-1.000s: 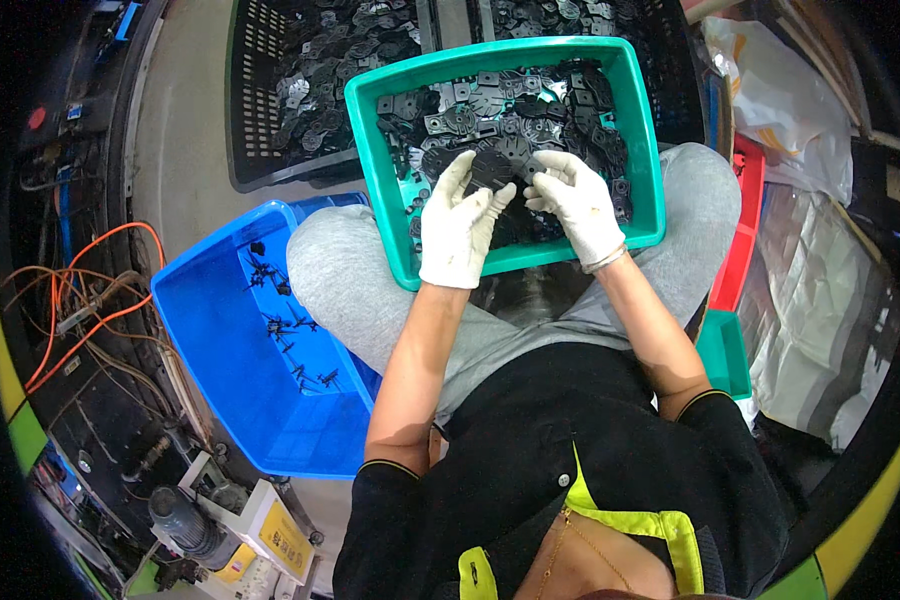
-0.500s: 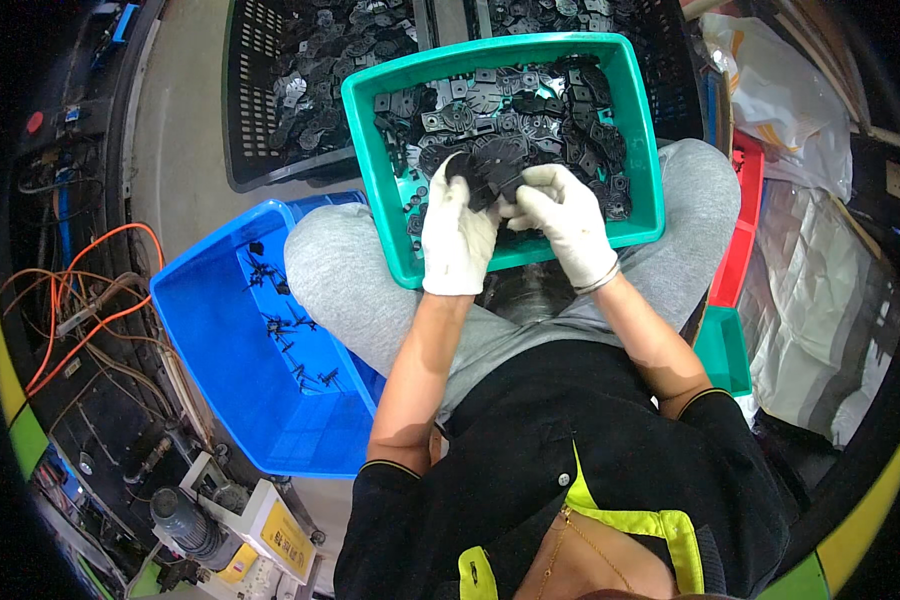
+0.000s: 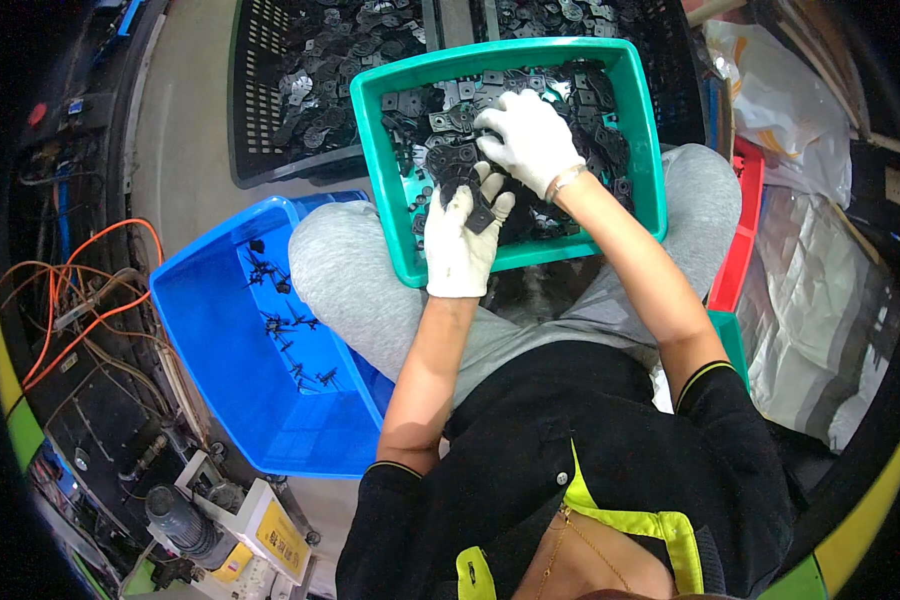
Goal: Sorting black plastic components from a green tray into a blue storage bin at a workstation.
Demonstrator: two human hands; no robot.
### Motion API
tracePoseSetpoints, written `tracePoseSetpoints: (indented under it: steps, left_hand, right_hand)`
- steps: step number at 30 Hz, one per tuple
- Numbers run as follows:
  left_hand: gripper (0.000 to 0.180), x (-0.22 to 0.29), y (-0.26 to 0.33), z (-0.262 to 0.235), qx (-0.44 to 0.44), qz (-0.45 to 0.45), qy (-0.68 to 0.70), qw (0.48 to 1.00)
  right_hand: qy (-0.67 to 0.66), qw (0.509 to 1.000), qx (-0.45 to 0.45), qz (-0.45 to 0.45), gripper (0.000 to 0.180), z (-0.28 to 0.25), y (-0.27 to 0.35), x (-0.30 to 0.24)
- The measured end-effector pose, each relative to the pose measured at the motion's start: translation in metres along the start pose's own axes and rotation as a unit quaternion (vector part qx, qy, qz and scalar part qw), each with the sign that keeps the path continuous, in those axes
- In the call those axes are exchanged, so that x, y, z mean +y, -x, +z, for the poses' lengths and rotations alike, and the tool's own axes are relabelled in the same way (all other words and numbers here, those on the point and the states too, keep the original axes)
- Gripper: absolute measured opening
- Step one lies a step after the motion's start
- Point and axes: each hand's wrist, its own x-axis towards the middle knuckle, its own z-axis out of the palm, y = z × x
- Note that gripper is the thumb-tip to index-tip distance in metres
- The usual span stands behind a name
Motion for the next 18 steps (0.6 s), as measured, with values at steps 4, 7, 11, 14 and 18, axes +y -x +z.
tracePoseSetpoints:
  steps: [4, 7, 11, 14, 18]
  left_hand:
    - [0.045, -0.002, -0.001, -0.003, 0.013, 0.003, 0.02, 1.0]
    - [0.044, -0.001, 0.0, 0.001, -0.003, 0.016, 0.038, 0.999]
    - [0.042, 0.0, -0.004, 0.003, -0.067, 0.004, 0.048, 0.997]
    - [0.039, 0.0, -0.002, 0.007, -0.045, 0.027, 0.052, 0.997]
    - [0.038, -0.006, -0.006, -0.005, -0.03, 0.022, 0.053, 0.998]
  right_hand:
    - [-0.087, 0.979, 0.18, -0.039, 0.013, 0.001, 0.003, 0.003]
    - [-0.555, 0.77, 0.024, 0.313, 0.02, -0.025, 0.022, -0.013]
    - [-0.661, 0.686, 0.007, 0.303, 0.032, -0.015, 0.045, -0.015]
    - [-0.693, 0.649, 0.008, 0.313, 0.026, -0.022, 0.056, -0.021]
    - [-0.433, 0.856, 0.086, 0.27, 0.023, -0.017, 0.066, -0.033]
